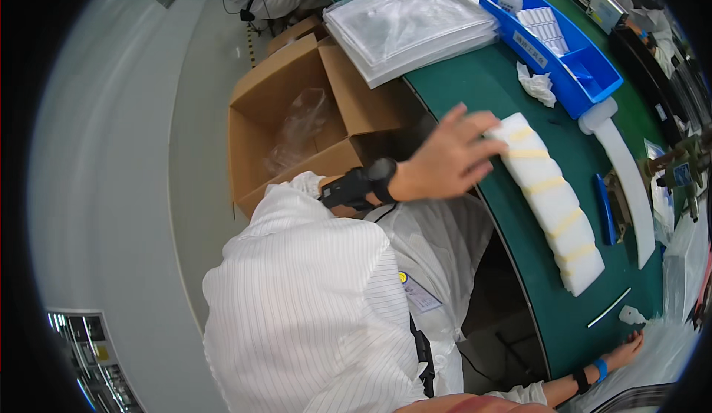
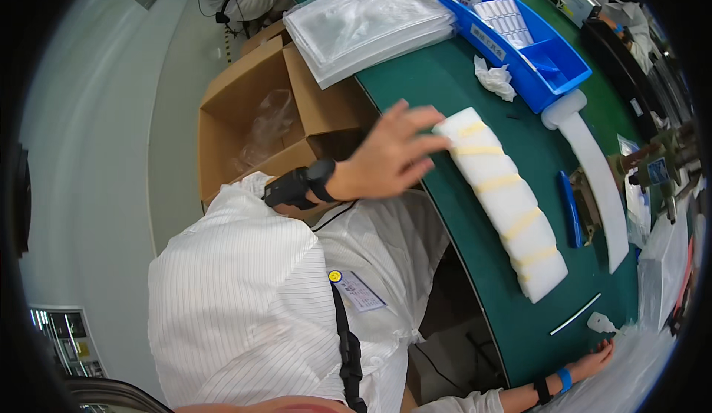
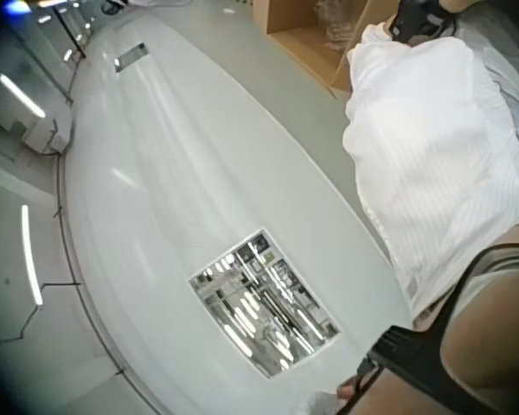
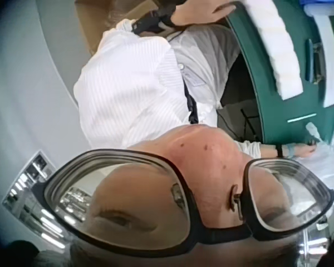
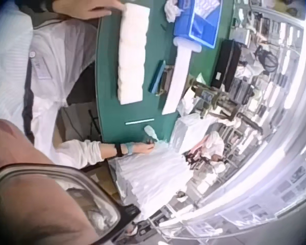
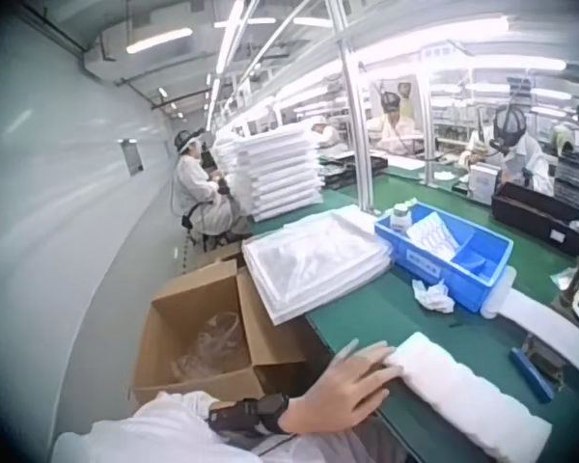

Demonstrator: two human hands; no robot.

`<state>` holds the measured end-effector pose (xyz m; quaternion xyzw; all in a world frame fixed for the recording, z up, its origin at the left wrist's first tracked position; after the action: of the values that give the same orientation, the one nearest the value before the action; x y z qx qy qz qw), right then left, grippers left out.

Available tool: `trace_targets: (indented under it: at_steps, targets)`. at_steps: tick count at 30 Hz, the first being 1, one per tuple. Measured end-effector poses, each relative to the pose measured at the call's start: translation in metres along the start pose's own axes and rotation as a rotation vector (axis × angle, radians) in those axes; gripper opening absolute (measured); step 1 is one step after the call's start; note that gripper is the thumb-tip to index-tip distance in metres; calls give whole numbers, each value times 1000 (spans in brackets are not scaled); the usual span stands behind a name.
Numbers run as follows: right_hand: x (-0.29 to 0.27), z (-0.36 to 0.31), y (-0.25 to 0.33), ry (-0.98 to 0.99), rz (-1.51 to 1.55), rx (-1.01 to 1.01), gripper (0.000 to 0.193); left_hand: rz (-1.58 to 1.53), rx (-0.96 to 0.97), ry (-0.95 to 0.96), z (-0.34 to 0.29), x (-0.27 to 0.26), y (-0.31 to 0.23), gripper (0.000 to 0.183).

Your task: Applying adhesive and attaching a plastic sheet to a white rectangular plastic frame.

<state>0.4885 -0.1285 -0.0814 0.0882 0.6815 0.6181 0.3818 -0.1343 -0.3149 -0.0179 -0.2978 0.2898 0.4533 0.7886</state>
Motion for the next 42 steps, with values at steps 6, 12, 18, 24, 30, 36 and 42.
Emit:
trace_targets:
  at_steps: [6, 12, 18, 24, 30, 36, 42]
  targets:
    - [6, -3, 0, -5, -54, -44, 35, 540, -123, -297, -11, -83, 132, 26]
    - [-12, 0, -16, -37, 32, -16, 34, 570, -217, 249, -6, -58, 206, 26]
    - [-4, 17, -17, 2, 59, -78, 35, 570, -222, 143, -24, -55, 208, 24]
    - [-15, -43, 35, -201, 125, -113, 34, 559, -327, 73, -15, -96, 185, 23]
    - [-42, -170, 100, -556, 287, -419, 28, 629, -151, -136, -17, -151, 126, 21]
    - [17, -246, 147, 304, 546, -533, 36, 542, 292, -69, 13, -125, 69, 34]
    - [105, -302, 252, 834, 701, -316, 47, 492, 683, 103, 21, -96, 8, 31]
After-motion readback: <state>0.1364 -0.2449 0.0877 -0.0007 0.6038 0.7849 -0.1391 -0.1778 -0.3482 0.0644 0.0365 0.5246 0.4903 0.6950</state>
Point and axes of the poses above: each hand's wrist, its own z-axis towards the middle knuckle, its own x-axis out of the palm, y = z × x, the point moved 4 cm from there along z, towards the middle knuckle, and after that the axes turned 10 degrees about x, right-handed, at the moved point
